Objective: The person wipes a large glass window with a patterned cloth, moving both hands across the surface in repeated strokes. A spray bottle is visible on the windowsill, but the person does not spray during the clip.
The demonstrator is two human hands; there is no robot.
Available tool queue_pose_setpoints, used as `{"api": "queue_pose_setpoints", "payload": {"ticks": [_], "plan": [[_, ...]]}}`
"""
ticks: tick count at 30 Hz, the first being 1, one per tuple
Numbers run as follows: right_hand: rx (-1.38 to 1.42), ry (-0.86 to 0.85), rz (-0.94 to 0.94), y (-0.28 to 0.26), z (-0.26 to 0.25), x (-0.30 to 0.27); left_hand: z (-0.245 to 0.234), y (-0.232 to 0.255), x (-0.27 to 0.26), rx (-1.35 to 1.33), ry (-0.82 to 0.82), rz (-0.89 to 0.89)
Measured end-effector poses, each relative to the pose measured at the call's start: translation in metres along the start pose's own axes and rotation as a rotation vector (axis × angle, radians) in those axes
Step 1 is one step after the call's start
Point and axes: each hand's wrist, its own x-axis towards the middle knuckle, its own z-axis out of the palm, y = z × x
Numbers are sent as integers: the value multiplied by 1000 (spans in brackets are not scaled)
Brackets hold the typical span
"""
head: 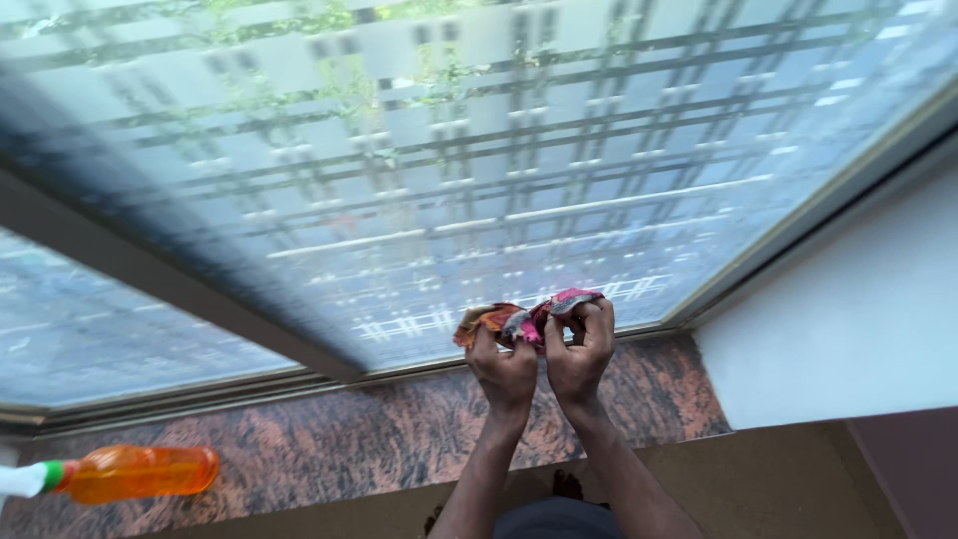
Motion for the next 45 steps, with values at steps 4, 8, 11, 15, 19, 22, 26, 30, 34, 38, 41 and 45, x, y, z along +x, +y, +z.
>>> {"api": "queue_pose_setpoints", "payload": {"ticks": [4, 8, 11, 15, 19, 22, 26, 30, 34, 38, 41, 45], "plan": [[-35, 38, 22, 36, -60, 30, 63, 27, -28, -17, -206, -32], [-90, 152, 62, 72, -110, 58, 108, 46, -38, 41, -315, 254], [-75, 268, 170, 93, -138, 69, 128, 51, -43, 112, -410, 377], [-73, 313, 257, 99, -153, 73, 124, 51, -42, 149, -382, 455], [-31, 282, 175, 78, -127, 56, 90, 46, -29, 164, -368, 429], [-21, 232, 150, 46, -94, 35, 50, 41, -14, 167, -334, 383], [-84, 192, 81, 5, -35, 4, -11, 17, 12, 189, -237, 350], [-21, 143, 109, -28, 35, -33, -80, -26, 31, 179, -145, 277], [-90, 74, 21, -59, 101, -74, -152, -64, 48, 251, -14, 109], [-201, -21, -40, -92, 161, -106, -218, -83, 71, 150, 127, 15], [-135, -90, -14, -110, 193, -130, -253, -92, 80, -33, 183, -177], [87, -248, 171, -124, 225, -151, -273, -107, 88, -12, 227, -338]]}}
